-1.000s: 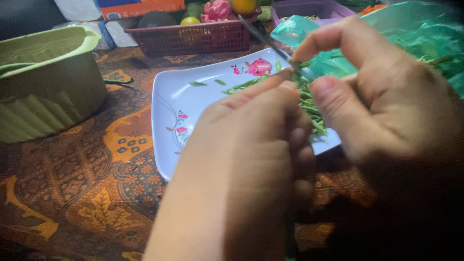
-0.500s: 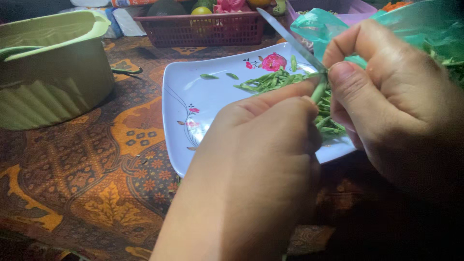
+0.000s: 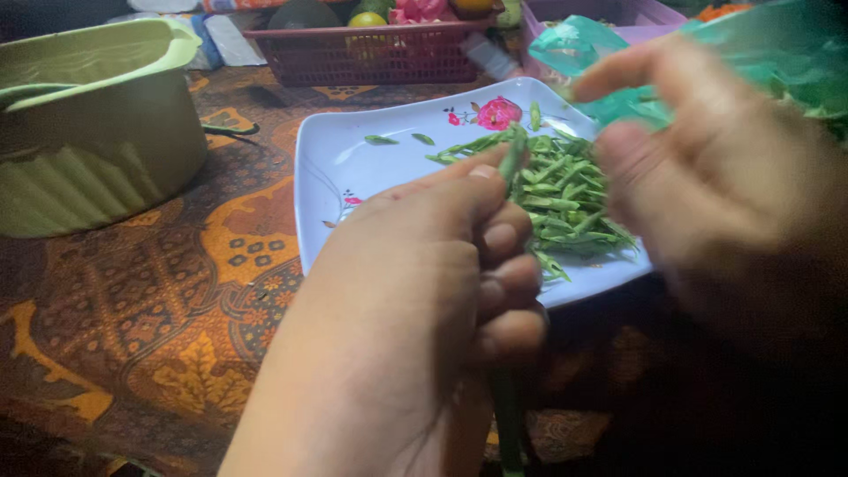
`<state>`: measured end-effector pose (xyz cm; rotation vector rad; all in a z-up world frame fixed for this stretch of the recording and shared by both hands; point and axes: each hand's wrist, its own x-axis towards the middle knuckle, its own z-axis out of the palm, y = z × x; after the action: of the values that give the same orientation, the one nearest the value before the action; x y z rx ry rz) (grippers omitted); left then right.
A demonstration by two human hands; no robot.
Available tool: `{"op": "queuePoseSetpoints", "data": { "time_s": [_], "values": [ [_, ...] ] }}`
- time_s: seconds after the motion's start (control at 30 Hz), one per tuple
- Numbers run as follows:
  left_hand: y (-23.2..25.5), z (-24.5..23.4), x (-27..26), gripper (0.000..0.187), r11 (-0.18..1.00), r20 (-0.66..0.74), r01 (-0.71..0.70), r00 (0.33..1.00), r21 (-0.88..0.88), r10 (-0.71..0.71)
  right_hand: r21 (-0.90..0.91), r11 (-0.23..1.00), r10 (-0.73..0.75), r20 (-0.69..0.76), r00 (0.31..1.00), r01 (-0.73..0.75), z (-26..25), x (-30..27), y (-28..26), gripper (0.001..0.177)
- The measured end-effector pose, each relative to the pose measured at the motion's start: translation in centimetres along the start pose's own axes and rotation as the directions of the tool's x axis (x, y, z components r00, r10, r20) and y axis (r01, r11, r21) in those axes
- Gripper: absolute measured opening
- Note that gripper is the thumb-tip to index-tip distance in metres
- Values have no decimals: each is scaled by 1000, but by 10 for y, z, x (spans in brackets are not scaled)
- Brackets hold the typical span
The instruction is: The person trims green beans with a knife and places them onto a white plate, taking them from a plastic bag and a colander.
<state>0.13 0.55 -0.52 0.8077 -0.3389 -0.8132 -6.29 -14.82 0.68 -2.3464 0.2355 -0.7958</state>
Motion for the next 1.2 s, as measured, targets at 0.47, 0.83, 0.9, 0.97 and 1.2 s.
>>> {"op": "queuePoseSetpoints", "data": {
  "time_s": [0.47,0.83,0.9,0.97,1.2],
  "values": [
    [-5,12,10,19,985,-132,8,991,174,15,-396,916,-48,34,998,58,1,-18,-18,39],
    [-15,12,7,19,980,38,-138,990,141,134,-330,934,-137,32,990,140,4,-8,-18,21],
    [-14,12,7,18,971,55,-169,985,170,162,-275,955,-109,16,994,109,4,-9,-19,17],
    [-15,13,7,16,968,82,-194,980,159,183,-205,975,-89,-1,996,87,6,-9,-22,14],
    [-14,11,0,20,919,72,-187,982,346,173,3,998,63,13,998,-63,8,-2,-17,14]
  ]
}}
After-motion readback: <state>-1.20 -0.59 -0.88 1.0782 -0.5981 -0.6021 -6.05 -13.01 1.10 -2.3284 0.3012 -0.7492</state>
